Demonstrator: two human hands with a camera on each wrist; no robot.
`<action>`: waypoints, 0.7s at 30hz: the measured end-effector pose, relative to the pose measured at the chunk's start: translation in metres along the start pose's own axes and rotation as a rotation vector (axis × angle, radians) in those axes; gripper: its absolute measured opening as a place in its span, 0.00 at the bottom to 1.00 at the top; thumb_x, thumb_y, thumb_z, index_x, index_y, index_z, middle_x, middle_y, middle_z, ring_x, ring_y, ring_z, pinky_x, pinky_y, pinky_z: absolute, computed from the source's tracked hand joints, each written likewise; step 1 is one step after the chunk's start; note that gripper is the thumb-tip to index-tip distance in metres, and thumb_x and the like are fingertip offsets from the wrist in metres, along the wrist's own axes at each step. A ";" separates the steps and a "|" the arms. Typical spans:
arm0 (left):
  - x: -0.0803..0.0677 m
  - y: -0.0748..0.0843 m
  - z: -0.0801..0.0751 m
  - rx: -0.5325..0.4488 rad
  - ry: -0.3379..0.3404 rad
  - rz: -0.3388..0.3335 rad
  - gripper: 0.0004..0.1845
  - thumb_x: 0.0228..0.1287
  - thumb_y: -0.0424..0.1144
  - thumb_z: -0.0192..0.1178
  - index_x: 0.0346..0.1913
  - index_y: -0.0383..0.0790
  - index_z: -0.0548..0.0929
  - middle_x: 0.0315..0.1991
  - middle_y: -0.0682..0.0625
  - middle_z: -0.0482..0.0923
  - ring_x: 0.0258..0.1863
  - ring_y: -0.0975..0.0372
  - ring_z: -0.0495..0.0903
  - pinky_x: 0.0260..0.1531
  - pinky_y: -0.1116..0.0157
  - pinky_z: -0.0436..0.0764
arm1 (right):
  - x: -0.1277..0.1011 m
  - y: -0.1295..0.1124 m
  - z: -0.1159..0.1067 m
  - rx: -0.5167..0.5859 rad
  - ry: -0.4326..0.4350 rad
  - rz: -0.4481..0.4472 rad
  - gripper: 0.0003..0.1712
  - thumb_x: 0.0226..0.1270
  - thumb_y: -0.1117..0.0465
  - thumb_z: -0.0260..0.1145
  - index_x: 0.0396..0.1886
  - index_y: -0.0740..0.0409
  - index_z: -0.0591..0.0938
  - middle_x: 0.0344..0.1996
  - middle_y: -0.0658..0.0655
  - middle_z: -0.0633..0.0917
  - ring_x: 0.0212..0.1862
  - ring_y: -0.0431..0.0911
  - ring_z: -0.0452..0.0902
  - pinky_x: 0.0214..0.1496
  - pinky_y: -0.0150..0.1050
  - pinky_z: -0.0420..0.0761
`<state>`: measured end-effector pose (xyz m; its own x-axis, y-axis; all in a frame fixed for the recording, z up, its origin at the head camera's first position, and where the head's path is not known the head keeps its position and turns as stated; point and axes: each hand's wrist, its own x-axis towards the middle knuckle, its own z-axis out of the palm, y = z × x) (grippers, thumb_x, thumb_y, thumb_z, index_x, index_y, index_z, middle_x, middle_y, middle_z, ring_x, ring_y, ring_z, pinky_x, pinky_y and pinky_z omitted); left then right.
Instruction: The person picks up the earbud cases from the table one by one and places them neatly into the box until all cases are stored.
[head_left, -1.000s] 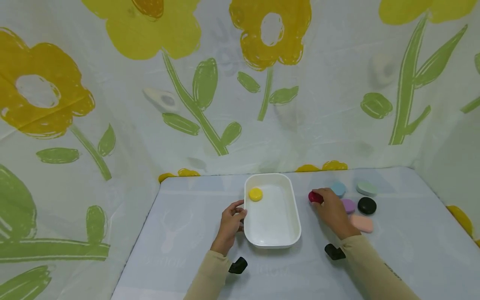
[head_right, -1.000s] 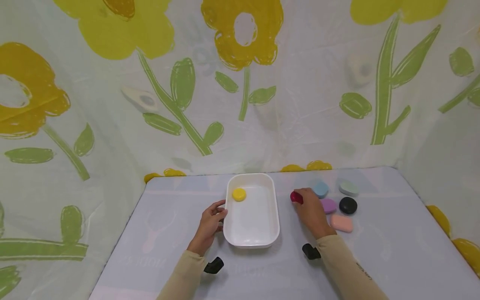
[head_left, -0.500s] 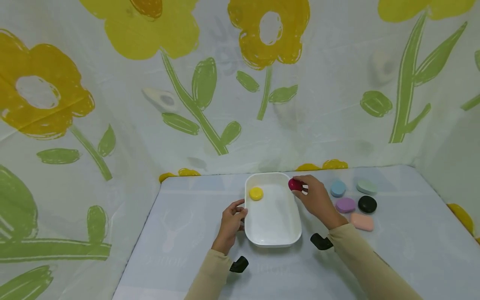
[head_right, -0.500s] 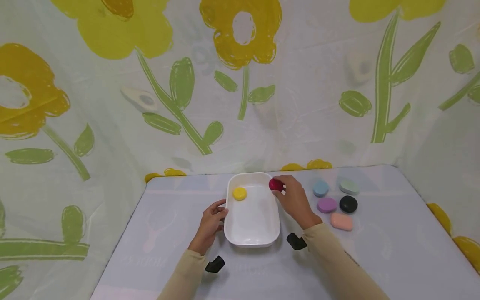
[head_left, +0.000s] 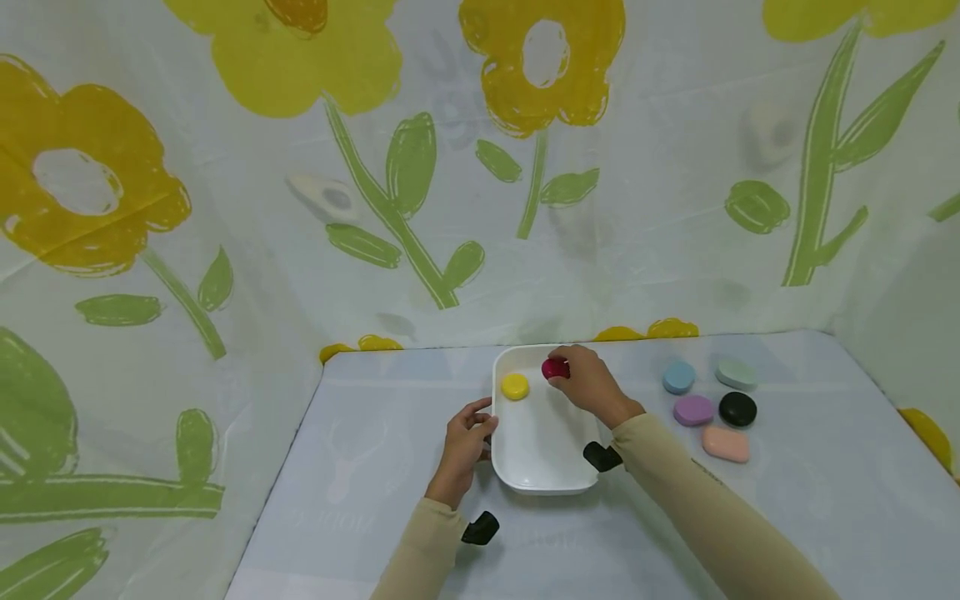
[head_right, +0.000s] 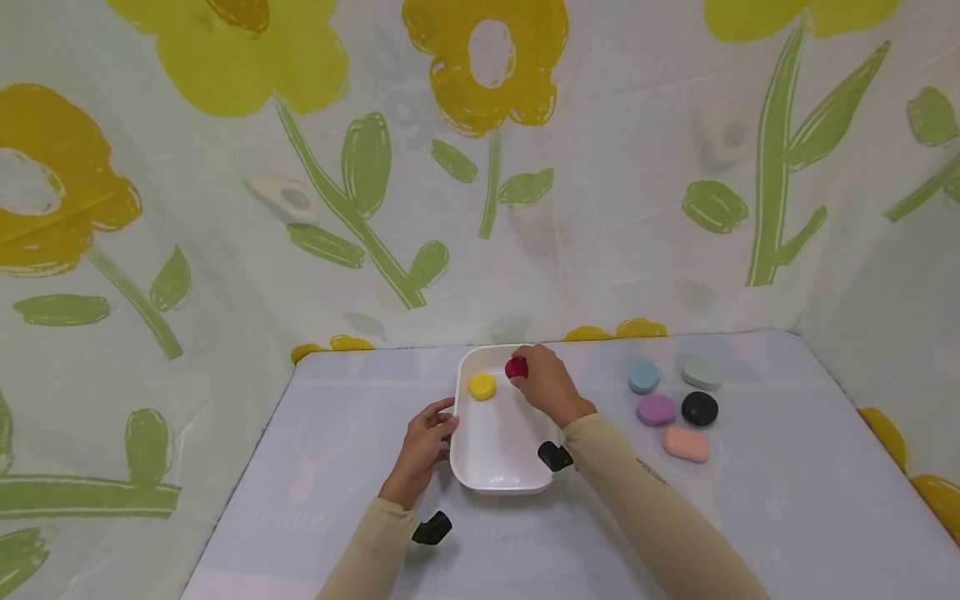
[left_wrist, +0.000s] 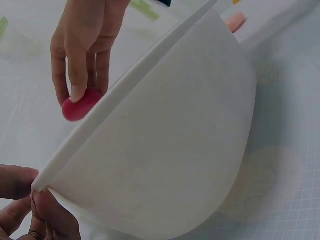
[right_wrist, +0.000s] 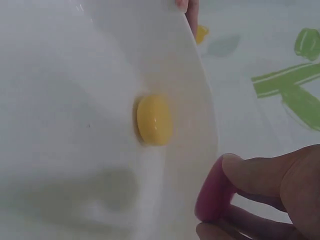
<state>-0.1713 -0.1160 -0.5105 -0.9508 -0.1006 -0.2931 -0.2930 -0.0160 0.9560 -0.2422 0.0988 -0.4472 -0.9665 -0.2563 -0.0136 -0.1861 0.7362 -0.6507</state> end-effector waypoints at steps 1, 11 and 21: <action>0.000 0.000 0.000 0.000 -0.002 0.001 0.22 0.78 0.34 0.60 0.71 0.36 0.77 0.47 0.45 0.79 0.30 0.61 0.76 0.22 0.70 0.78 | 0.003 0.000 0.002 -0.008 -0.007 0.000 0.25 0.71 0.69 0.73 0.66 0.69 0.80 0.60 0.68 0.82 0.58 0.61 0.79 0.63 0.55 0.83; 0.001 -0.002 0.000 0.000 -0.002 0.005 0.24 0.78 0.34 0.61 0.72 0.34 0.76 0.47 0.46 0.79 0.30 0.60 0.76 0.21 0.68 0.78 | 0.019 0.003 0.018 -0.060 -0.052 0.025 0.20 0.70 0.70 0.72 0.60 0.71 0.81 0.55 0.67 0.84 0.53 0.58 0.79 0.63 0.53 0.83; -0.001 -0.001 0.000 -0.022 -0.006 0.016 0.24 0.77 0.32 0.61 0.72 0.34 0.76 0.44 0.48 0.77 0.27 0.62 0.76 0.19 0.70 0.77 | 0.013 0.006 0.017 -0.068 -0.018 0.058 0.23 0.74 0.68 0.69 0.66 0.69 0.79 0.64 0.68 0.81 0.60 0.61 0.78 0.68 0.55 0.80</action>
<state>-0.1706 -0.1154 -0.5110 -0.9558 -0.0954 -0.2781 -0.2758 -0.0366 0.9605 -0.2528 0.0890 -0.4645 -0.9728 -0.2227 -0.0632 -0.1423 0.7905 -0.5957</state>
